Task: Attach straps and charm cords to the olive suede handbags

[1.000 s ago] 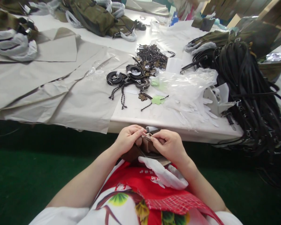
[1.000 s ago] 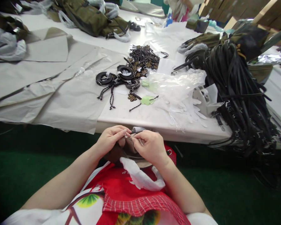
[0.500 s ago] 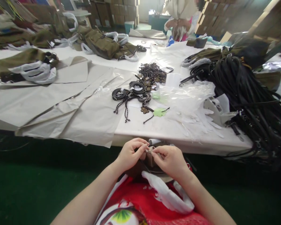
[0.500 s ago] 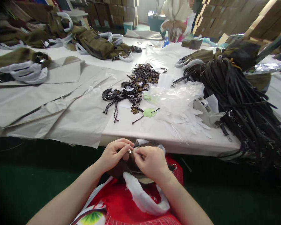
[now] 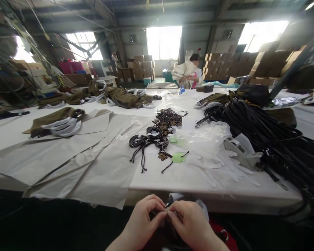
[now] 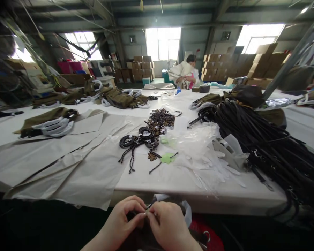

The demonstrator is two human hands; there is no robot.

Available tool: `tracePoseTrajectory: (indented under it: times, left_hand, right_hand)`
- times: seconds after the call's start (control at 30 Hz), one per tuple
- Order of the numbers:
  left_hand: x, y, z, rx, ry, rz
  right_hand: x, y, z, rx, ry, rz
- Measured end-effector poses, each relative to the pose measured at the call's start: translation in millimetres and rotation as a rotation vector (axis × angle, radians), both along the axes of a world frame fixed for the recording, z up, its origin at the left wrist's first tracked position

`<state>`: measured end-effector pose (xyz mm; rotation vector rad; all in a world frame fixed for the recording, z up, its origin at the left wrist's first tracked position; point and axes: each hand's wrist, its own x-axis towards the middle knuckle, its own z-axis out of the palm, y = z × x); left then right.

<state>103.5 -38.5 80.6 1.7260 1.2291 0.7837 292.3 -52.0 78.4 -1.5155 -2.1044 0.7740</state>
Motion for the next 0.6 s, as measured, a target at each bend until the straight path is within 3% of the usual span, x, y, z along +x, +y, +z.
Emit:
tracePoseTrajectory:
  times: [0.23, 0.4, 0.47, 0.53, 0.6]
  left_hand:
    - [-10, 8, 8.6, 0.038, 0.023, 0.058]
    - [-9, 25, 25.5, 0.142, -0.010, -0.042]
    - [-4, 45, 31.6, 0.170, 0.021, -0.188]
    - [5, 76, 35.6, 0.202, 0.180, -0.288]
    - [17, 116, 35.9, 0.240, 0.437, -0.232]
  right_hand:
    - [18, 2, -2.1, -0.067, 0.186, 0.025]
    - [8, 4, -4.4, -0.190, 0.485, 0.057]
    - [4, 6, -10.5, -0.268, 0.623, 0.032]
    - [2, 6, -18.0, -0.319, 0.702, -0.011]
    - [3, 5, -24.2, -0.344, 0.738, -0.013]
